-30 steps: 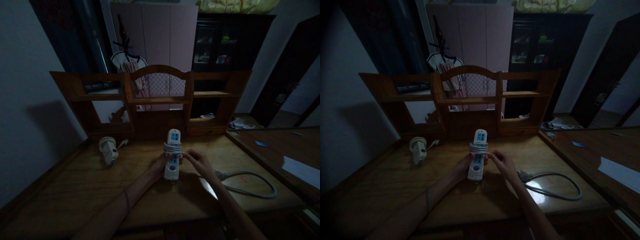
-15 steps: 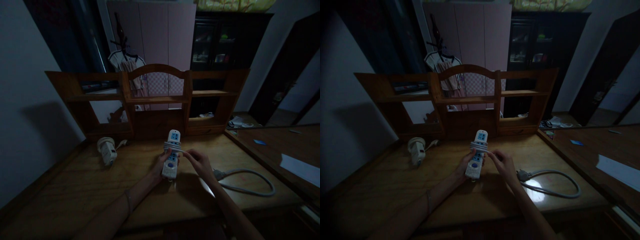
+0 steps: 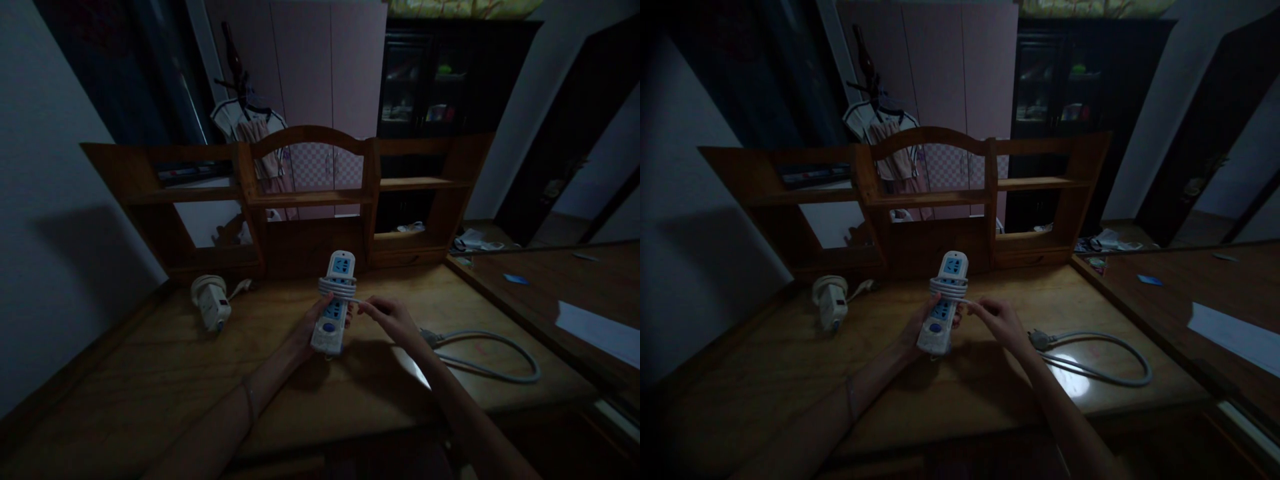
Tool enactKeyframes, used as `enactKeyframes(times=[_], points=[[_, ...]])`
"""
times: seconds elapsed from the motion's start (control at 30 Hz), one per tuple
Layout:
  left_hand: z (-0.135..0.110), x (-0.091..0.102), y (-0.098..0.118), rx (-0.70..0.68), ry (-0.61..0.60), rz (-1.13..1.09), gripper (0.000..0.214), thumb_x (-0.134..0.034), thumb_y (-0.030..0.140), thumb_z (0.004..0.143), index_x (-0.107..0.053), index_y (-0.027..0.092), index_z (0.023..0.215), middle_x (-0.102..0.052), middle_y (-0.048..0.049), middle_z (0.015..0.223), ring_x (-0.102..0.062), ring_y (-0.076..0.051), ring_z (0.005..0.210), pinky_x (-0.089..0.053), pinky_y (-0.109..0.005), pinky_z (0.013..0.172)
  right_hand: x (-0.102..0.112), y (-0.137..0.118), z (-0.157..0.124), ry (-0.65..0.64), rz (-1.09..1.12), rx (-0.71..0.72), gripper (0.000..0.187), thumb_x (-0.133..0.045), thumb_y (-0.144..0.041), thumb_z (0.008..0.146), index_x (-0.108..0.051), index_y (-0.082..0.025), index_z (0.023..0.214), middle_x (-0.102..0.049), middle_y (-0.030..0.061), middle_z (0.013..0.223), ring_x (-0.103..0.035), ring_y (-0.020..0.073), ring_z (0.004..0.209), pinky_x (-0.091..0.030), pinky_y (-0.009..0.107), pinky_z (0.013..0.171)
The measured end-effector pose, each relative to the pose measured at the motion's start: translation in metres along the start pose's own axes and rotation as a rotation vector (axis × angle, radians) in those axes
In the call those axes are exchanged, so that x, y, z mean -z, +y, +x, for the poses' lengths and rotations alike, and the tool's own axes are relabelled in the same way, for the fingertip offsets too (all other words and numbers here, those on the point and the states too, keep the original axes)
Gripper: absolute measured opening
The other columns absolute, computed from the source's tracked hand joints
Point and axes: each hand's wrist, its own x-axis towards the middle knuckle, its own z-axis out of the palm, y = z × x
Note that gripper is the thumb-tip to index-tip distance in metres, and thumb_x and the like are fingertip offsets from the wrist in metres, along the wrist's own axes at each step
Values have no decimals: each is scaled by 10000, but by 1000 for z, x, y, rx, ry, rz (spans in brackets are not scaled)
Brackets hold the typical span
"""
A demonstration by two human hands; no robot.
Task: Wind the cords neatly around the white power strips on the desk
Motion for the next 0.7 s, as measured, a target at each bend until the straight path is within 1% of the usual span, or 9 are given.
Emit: enactKeyframes(times=[0.13,0.2,0.27,0.33,0.4,0.5,0.57,0.63,0.7], points=[[-4,-4,2,39,-141,-22,479,-568,504,834,-657,70,1018,-661,-132,935,-623,-147,705,-491,-239,649,9,0,-1,-181,200,-106,402,-578,-539,817,-668,-150,771,-431,-51,569,-352,78,503,-252,211,464],[-7,-4,4,74,-180,-16,514,-566,535,825,-653,69,1024,-663,-137,933,-630,-159,705,-494,-245,643,11,-2,-4,-273,326,-146,396,-582,-534,817,-641,-145,771,-351,-72,544,-289,68,479,-206,211,448],[-9,-2,5,91,-205,11,536,-565,561,814,-657,67,1000,-669,-143,915,-642,-180,704,-502,-259,634,12,-4,-7,-356,428,-161,377,-582,-510,827,-630,-138,780,-319,-78,545,-259,66,483,-190,213,453],[-11,-1,6,95,-220,39,550,-554,581,812,-661,65,971,-674,-149,900,-649,-194,704,-506,-265,621,13,-4,-9,-420,475,-153,373,-582,-496,831,-631,-131,776,-323,-73,549,-261,67,494,-192,214,463],[-11,1,6,105,-224,53,561,-528,597,822,-661,72,964,-676,-148,899,-650,-191,695,-505,-265,610,15,-3,-9,-432,466,-141,395,-584,-513,822,-625,-129,739,-363,-62,553,-284,68,500,-202,212,467],[-12,3,5,142,-246,71,603,-477,628,834,-660,71,978,-674,-143,860,-637,-172,651,-488,-248,580,20,2,-9,-398,390,-135,445,-593,-558,798,-594,-134,663,-450,-39,567,-339,66,502,-235,203,465],[-15,1,5,156,-291,84,629,-469,647,825,-661,68,979,-673,-146,854,-624,-158,617,-469,-233,549,21,5,-8,-406,347,-137,455,-599,-572,785,-588,-137,654,-487,-31,577,-387,68,512,-276,194,474],[-20,-2,5,188,-353,92,632,-498,656,800,-663,76,991,-675,-151,901,-619,-153,598,-459,-227,520,19,8,-7,-439,310,-132,452,-624,-577,756,-593,-138,650,-510,-31,578,-425,74,521,-318,190,486],[-26,-4,6,269,-420,82,638,-562,663,744,-666,92,1010,-678,-145,934,-623,-159,599,-466,-232,511,15,11,-9,-459,256,-106,432,-657,-564,717,-613,-141,644,-539,-29,574,-467,87,531,-366,197,501]])
